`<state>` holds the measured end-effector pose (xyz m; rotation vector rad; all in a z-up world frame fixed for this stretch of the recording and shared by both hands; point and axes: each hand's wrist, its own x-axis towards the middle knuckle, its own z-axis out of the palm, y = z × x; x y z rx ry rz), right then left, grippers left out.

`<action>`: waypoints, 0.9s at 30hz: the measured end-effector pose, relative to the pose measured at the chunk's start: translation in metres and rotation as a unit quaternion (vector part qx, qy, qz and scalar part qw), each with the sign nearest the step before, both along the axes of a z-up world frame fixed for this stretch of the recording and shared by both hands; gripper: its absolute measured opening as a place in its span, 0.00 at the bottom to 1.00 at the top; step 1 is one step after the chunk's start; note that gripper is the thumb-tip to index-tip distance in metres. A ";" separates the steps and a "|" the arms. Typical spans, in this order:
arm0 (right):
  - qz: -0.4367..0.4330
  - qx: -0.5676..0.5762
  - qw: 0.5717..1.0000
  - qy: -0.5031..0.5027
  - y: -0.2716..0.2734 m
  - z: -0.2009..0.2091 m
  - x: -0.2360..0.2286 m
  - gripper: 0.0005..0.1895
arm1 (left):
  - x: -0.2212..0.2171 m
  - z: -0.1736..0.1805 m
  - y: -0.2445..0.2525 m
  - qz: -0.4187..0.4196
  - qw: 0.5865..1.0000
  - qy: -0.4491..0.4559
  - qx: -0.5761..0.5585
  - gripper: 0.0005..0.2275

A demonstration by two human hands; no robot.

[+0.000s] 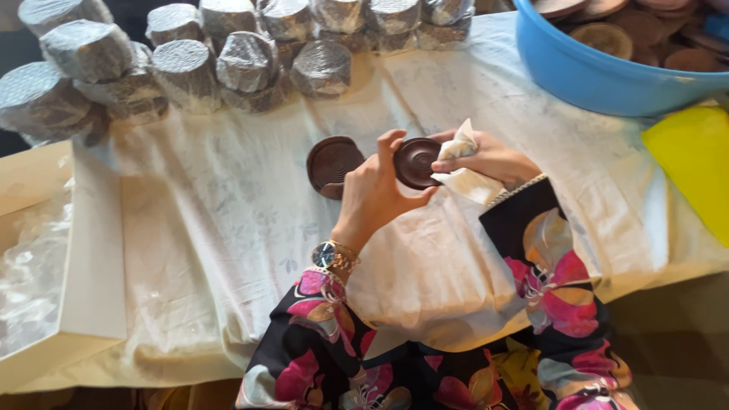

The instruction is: Wipe dust off clay containers and stack them on a table.

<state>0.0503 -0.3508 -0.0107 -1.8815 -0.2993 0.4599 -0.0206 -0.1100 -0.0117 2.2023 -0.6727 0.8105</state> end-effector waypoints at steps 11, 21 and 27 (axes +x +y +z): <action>-0.364 0.420 0.740 -0.380 -0.045 0.004 0.041 0.40 | -0.003 0.011 0.004 0.055 0.996 -0.065 -0.031 0.27; -0.247 0.200 0.882 -0.348 -0.015 -0.014 0.032 0.23 | 0.009 0.005 0.020 0.132 0.987 -0.064 0.059 0.26; -0.269 -0.029 0.879 -0.392 0.011 0.004 0.006 0.17 | 0.015 -0.004 0.050 0.282 0.942 0.126 0.128 0.63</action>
